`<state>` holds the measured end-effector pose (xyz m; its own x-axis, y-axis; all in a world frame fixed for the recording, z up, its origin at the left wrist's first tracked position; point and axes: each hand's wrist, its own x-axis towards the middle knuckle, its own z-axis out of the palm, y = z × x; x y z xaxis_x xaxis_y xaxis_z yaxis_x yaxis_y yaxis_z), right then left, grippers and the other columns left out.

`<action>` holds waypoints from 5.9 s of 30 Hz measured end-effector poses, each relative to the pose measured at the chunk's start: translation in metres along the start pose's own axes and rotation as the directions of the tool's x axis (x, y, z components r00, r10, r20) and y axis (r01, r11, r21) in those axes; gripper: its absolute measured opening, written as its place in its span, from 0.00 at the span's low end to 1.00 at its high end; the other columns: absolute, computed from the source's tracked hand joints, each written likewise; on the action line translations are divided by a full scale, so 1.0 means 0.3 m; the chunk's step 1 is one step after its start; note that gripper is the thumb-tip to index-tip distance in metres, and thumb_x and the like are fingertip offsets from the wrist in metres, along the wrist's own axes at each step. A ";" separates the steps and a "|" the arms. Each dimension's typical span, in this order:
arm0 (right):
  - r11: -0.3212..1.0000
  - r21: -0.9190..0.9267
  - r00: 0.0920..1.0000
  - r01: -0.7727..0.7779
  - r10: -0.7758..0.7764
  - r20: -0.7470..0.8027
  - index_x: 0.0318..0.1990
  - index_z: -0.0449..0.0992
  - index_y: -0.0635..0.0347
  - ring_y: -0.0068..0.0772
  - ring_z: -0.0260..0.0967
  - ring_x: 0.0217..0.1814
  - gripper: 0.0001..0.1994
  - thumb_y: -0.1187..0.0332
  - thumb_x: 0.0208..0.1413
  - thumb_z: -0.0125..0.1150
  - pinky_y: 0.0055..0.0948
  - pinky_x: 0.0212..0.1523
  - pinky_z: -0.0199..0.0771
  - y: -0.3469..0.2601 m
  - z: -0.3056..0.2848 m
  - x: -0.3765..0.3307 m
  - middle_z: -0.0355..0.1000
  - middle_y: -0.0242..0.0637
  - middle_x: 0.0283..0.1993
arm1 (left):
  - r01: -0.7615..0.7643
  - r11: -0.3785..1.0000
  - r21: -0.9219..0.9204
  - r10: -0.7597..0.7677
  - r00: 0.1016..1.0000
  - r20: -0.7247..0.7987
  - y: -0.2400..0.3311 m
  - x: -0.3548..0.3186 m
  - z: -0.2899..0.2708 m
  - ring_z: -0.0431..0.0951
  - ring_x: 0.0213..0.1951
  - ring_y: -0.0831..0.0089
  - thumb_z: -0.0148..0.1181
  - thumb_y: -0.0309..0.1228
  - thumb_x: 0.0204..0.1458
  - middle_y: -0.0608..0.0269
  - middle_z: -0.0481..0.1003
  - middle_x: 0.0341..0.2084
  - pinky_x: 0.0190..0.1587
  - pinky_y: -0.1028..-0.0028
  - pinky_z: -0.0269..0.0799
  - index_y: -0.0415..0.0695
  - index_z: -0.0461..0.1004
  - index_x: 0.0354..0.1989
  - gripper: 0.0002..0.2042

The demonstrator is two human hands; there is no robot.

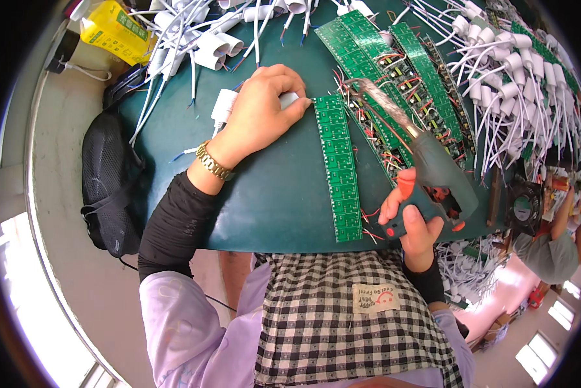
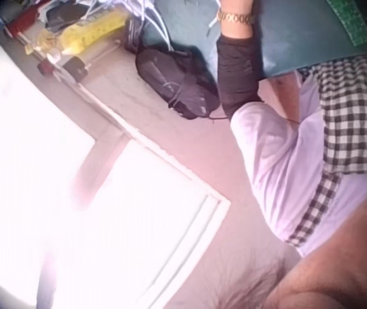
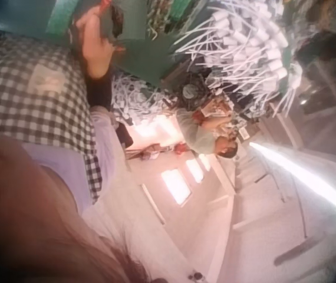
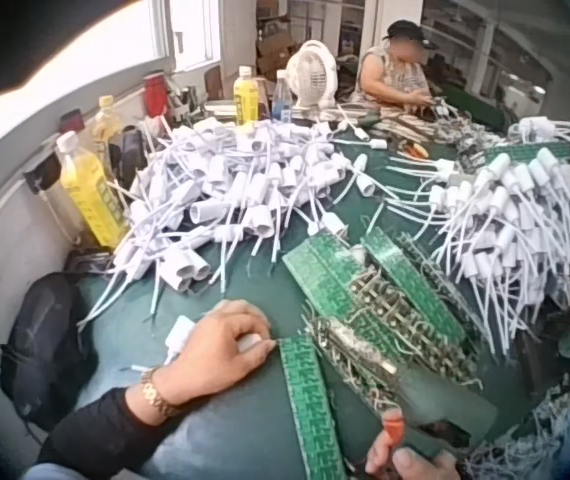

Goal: The person applies hot glue to electronic components using a hot glue gun, then attaches the components to circuit boards.

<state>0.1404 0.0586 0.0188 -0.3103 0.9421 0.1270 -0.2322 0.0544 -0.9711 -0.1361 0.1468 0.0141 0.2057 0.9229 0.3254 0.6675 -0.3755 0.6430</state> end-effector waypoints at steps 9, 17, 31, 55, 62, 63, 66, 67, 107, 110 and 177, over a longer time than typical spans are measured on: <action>0.994 -0.090 0.996 -0.062 0.067 0.053 0.48 0.68 0.73 0.20 0.67 0.24 0.14 0.77 0.54 0.54 0.24 0.31 0.70 -0.014 0.033 0.029 0.70 0.33 0.26 | 0.026 0.999 0.029 -0.028 0.997 0.078 0.002 0.022 -0.018 0.73 0.39 0.66 0.63 0.25 0.44 0.61 0.74 0.33 0.45 0.71 0.67 0.38 0.73 0.26 0.05; 0.981 -0.196 0.998 0.017 -0.006 0.060 0.45 0.69 0.72 0.20 0.68 0.24 0.13 0.79 0.51 0.55 0.22 0.27 0.70 0.018 0.020 0.031 0.71 0.34 0.27 | 0.141 0.990 0.000 -0.139 0.976 0.165 0.018 0.054 -0.033 0.75 0.36 0.67 0.62 0.27 0.43 0.60 0.74 0.31 0.45 0.73 0.68 0.37 0.74 0.26 0.06; 0.994 -0.064 0.995 -0.087 0.090 0.040 0.48 0.63 0.68 0.27 0.65 0.23 0.15 0.70 0.56 0.51 0.26 0.24 0.69 0.023 0.037 0.017 0.66 0.39 0.25 | 0.321 0.946 0.045 -0.317 0.887 0.335 0.040 0.109 -0.056 0.70 0.21 0.76 0.64 0.28 0.40 0.62 0.72 0.18 0.25 0.75 0.66 0.35 0.74 0.25 0.09; 0.982 0.175 0.996 0.076 -0.068 -0.053 0.55 0.57 0.72 0.30 0.63 0.21 0.23 0.64 0.58 0.48 0.28 0.24 0.69 0.041 0.022 0.007 0.64 0.43 0.25 | 0.321 0.945 0.058 -0.324 0.903 0.281 0.040 0.095 -0.045 0.73 0.27 0.65 0.63 0.30 0.40 0.56 0.74 0.23 0.33 0.71 0.69 0.37 0.75 0.24 0.08; 0.971 0.226 0.997 0.073 -0.065 -0.044 0.54 0.60 0.68 0.30 0.66 0.23 0.21 0.65 0.56 0.52 0.30 0.27 0.71 0.043 0.020 0.003 0.66 0.40 0.26 | 0.114 0.970 0.213 -0.156 0.968 0.195 0.051 0.044 -0.027 0.73 0.37 0.54 0.60 0.28 0.45 0.52 0.72 0.31 0.41 0.64 0.68 0.38 0.71 0.28 0.07; 0.969 0.231 0.996 0.083 -0.072 -0.055 0.54 0.60 0.68 0.30 0.66 0.23 0.21 0.65 0.57 0.52 0.30 0.27 0.71 0.045 0.018 0.002 0.66 0.40 0.26 | 0.105 0.970 0.221 -0.147 0.972 0.185 0.067 0.041 -0.033 0.73 0.37 0.55 0.60 0.29 0.45 0.52 0.71 0.31 0.41 0.64 0.68 0.38 0.71 0.29 0.07; 0.967 0.230 0.992 0.114 -0.098 -0.082 0.54 0.60 0.68 0.30 0.66 0.23 0.21 0.66 0.57 0.51 0.30 0.27 0.71 0.041 0.016 -0.002 0.66 0.40 0.26 | 0.070 0.967 0.246 -0.082 0.996 0.042 0.099 0.018 -0.100 0.73 0.37 0.55 0.61 0.31 0.47 0.52 0.71 0.32 0.40 0.64 0.69 0.38 0.70 0.33 0.10; 0.967 0.223 0.989 0.126 -0.105 -0.104 0.54 0.60 0.68 0.30 0.66 0.23 0.20 0.66 0.57 0.51 0.30 0.27 0.71 0.040 0.016 -0.001 0.66 0.40 0.26 | 0.044 0.962 0.271 -0.028 0.998 -0.062 0.099 0.011 -0.131 0.73 0.36 0.55 0.61 0.32 0.48 0.52 0.71 0.33 0.40 0.65 0.69 0.38 0.69 0.34 0.11; 0.979 0.199 0.997 0.051 -0.039 -0.064 0.55 0.57 0.69 0.32 0.66 0.21 0.24 0.62 0.57 0.51 0.29 0.26 0.70 0.038 0.011 0.005 0.65 0.42 0.24 | -0.081 0.971 0.223 0.129 0.969 -0.212 0.063 -0.048 0.045 0.67 0.40 0.63 0.65 0.24 0.34 0.68 0.70 0.38 0.43 0.65 0.60 0.46 0.74 0.22 0.06; 0.977 0.199 0.996 0.071 -0.060 -0.060 0.55 0.57 0.69 0.33 0.66 0.21 0.24 0.61 0.57 0.52 0.29 0.26 0.70 0.041 0.011 0.004 0.65 0.42 0.24 | -0.081 0.972 0.219 0.128 0.970 -0.206 0.066 -0.050 0.050 0.67 0.43 0.63 0.65 0.23 0.34 0.68 0.71 0.39 0.47 0.63 0.59 0.46 0.74 0.22 0.06; 0.995 -0.041 0.996 -0.091 0.091 -0.014 0.53 0.60 0.67 0.28 0.66 0.26 0.17 0.69 0.58 0.50 0.27 0.29 0.69 0.005 0.058 -0.083 0.66 0.39 0.27 | -0.161 0.983 0.086 0.165 0.985 -0.045 0.054 -0.044 0.025 0.71 0.45 0.59 0.60 0.21 0.37 0.63 0.75 0.40 0.50 0.63 0.63 0.43 0.68 0.24 0.07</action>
<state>0.1318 0.0295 0.0179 -0.3175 0.9476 0.0355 -0.1645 -0.0182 -0.9862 -0.1225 0.1293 0.0150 0.2811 0.8435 0.4577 0.6848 -0.5104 0.5201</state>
